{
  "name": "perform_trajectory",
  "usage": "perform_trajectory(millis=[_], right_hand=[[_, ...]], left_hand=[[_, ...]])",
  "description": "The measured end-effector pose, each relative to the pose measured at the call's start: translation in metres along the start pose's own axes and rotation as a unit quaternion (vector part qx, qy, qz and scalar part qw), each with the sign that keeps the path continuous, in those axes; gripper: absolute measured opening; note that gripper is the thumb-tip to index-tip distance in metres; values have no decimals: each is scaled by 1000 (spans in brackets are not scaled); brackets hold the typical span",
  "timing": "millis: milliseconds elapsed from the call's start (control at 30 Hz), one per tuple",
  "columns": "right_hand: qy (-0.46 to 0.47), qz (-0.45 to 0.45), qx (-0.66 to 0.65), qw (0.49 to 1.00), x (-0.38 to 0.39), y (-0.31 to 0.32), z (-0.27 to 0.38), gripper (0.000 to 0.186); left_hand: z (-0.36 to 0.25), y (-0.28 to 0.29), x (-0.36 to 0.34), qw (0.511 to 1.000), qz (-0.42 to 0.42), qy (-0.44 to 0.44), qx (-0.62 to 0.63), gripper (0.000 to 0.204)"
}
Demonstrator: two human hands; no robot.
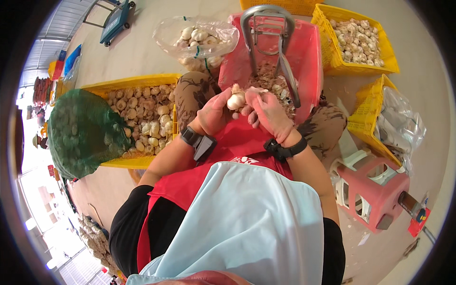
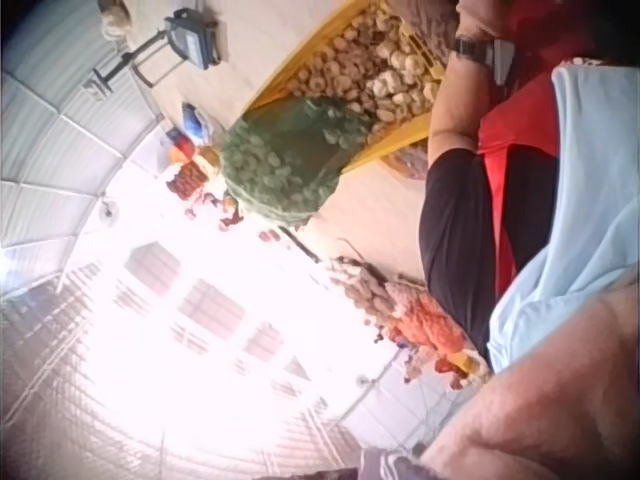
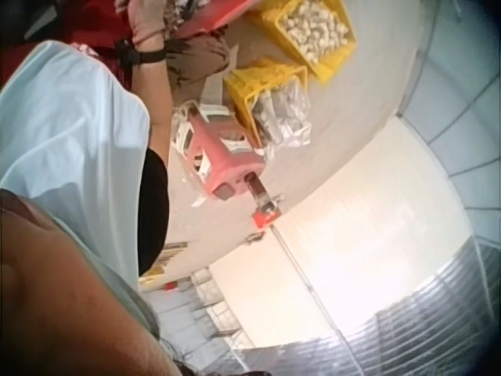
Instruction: The person sits on the floor and uses a manual garlic peeler to peel garlic bulbs. They pick up garlic from a yellow crate, operate the peeler over a pink bin, and place the peeled garlic into a plastic bag.
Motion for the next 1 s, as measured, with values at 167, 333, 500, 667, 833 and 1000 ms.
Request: perform_trajectory(millis=[167,333,500,667,833,1000], right_hand=[[259,-231,283,894,31,36,57,38],[297,-337,408,795,38,76,59,62],[168,-214,342,900,21,88,59,48],[99,-135,291,942,29,77,70,45],[104,-140,320,931,24,81,67,46],[137,-166,342,915,8,89,49,52]], left_hand=[[23,12,-8,993,-88,55,64,39],[17,-12,-16,940,-51,127,311,41],[28,3,-39,967,-34,114,227,39],[26,5,-73,961,-33,135,239,34],[10,2,-93,967,-41,144,205,30],[-30,2,-101,998,-37,28,-47,33]])
Point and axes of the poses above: each hand's wrist, its own x-axis away from the middle knuckle, its own y-axis out of the back of the hand, z = x × y, the point moved 10 cm from there along -x, towards the middle knuckle
